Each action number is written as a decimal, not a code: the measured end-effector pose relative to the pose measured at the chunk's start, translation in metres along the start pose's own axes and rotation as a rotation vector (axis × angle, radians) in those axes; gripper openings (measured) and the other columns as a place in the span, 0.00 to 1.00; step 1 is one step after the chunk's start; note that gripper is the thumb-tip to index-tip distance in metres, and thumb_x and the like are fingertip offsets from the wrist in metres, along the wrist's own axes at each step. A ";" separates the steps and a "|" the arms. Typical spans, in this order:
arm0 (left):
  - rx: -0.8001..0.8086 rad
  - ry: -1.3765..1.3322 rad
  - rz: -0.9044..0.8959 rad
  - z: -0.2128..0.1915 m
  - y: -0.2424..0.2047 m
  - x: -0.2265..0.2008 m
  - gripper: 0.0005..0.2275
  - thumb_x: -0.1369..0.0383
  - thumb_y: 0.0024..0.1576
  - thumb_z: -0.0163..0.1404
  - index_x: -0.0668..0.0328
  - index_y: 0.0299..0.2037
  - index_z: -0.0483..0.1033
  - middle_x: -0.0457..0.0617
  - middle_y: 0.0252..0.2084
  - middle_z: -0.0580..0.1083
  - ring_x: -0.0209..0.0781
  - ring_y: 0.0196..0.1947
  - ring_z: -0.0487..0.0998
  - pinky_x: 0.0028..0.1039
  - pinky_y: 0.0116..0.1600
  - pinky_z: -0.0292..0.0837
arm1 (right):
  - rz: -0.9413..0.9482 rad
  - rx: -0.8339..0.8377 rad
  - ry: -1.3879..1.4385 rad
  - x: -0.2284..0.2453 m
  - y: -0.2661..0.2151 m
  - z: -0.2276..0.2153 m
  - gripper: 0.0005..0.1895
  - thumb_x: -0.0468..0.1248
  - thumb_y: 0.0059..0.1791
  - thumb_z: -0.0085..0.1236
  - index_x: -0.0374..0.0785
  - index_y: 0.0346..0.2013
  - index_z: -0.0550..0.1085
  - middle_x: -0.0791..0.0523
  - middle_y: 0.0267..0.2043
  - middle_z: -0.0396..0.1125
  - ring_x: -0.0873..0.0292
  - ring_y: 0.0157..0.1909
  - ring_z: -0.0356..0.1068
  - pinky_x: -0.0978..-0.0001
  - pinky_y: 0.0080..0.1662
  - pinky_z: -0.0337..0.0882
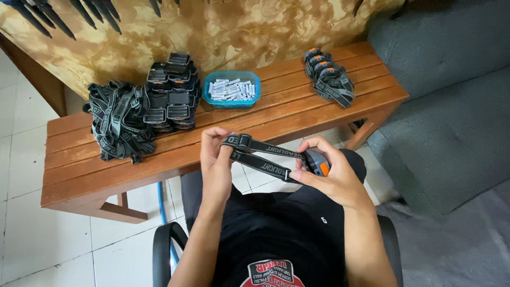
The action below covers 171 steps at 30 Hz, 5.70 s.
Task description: The person assembles headlamps by inserting batteries into the headlamp body, closing the battery compartment, and attaching the head strap. They test the light function and place the completed headlamp on a wooden bench alongside others.
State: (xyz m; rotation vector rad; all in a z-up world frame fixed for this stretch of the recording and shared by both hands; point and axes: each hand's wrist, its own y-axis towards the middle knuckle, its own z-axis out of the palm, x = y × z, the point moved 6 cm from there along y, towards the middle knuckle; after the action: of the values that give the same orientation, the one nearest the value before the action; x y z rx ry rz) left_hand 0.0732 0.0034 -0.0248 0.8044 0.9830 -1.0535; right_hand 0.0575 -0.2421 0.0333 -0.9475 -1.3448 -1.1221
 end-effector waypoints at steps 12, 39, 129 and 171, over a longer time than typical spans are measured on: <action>0.113 -0.249 -0.109 0.013 -0.009 0.025 0.15 0.84 0.53 0.59 0.67 0.46 0.68 0.48 0.28 0.68 0.37 0.21 0.76 0.25 0.24 0.78 | -0.107 -0.220 0.140 -0.022 0.004 -0.026 0.22 0.24 0.46 0.66 0.31 0.52 0.71 0.45 0.40 0.74 0.57 0.37 0.76 0.69 0.44 0.77; 0.751 0.254 -0.302 0.026 -0.031 0.014 0.14 0.64 0.56 0.62 0.70 0.43 0.82 0.49 0.28 0.73 0.38 0.34 0.74 0.26 0.40 0.76 | -0.215 -0.358 0.128 -0.030 -0.004 -0.054 0.27 0.26 0.43 0.68 0.31 0.55 0.69 0.48 0.46 0.69 0.58 0.42 0.74 0.70 0.43 0.81; 0.162 0.369 -0.241 0.146 0.189 0.241 0.20 0.57 0.61 0.61 0.62 0.56 0.73 0.65 0.52 0.79 0.55 0.52 0.78 0.46 0.57 0.74 | -0.254 -0.403 -1.057 -0.157 0.215 -0.220 0.26 0.52 0.47 0.68 0.52 0.58 0.75 0.62 0.64 0.70 0.52 0.69 0.64 0.55 0.58 0.63; 0.664 0.727 0.371 0.251 0.183 0.267 0.15 0.71 0.58 0.52 0.62 0.55 0.82 0.60 0.60 0.79 0.58 0.55 0.82 0.37 0.58 0.78 | 0.297 -0.610 -1.027 -0.194 0.245 -0.247 0.39 0.63 0.44 0.69 0.52 0.64 0.70 0.51 0.55 0.62 0.34 0.53 0.74 0.37 0.53 0.77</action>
State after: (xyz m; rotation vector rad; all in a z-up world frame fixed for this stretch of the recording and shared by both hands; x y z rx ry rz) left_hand 0.3585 -0.2524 -0.1684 1.9312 1.0147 -0.7573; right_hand 0.3711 -0.4127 -0.1441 -2.3002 -1.5567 -0.8178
